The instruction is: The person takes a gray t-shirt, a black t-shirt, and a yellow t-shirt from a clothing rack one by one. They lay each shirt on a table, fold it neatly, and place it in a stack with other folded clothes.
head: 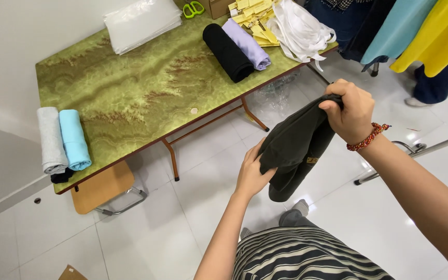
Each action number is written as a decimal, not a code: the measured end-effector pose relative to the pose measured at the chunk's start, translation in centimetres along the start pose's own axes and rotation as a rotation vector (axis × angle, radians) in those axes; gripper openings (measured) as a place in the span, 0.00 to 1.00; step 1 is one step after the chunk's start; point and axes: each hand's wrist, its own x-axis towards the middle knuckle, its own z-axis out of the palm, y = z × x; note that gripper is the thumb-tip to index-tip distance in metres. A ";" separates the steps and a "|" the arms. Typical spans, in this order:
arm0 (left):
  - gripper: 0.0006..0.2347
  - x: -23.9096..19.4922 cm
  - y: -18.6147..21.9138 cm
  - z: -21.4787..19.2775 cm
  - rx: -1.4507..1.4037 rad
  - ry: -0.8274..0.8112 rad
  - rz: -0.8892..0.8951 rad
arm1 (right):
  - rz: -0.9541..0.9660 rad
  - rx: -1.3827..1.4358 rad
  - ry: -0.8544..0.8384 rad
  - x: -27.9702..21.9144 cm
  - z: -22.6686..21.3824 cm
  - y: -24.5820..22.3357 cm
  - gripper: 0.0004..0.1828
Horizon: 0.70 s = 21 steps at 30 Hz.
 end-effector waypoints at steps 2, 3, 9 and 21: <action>0.20 0.5 0.0 0.2 0.018 0.034 0.055 | -0.001 -0.004 -0.015 -0.4 -0.3 -0.2 0.21; 0.19 0.8 0.1 0.4 0.036 0.063 0.111 | 0.002 -0.012 -0.029 -0.6 -0.5 -0.2 0.21; 0.12 2.4 -8.2 4.9 0.178 -0.026 0.062 | 0.016 -0.026 -0.026 -1.2 -1.7 0.3 0.20; 0.03 4.5 -14.0 10.4 0.067 0.079 -0.030 | 0.019 -0.110 -0.038 1.3 -4.6 1.3 0.21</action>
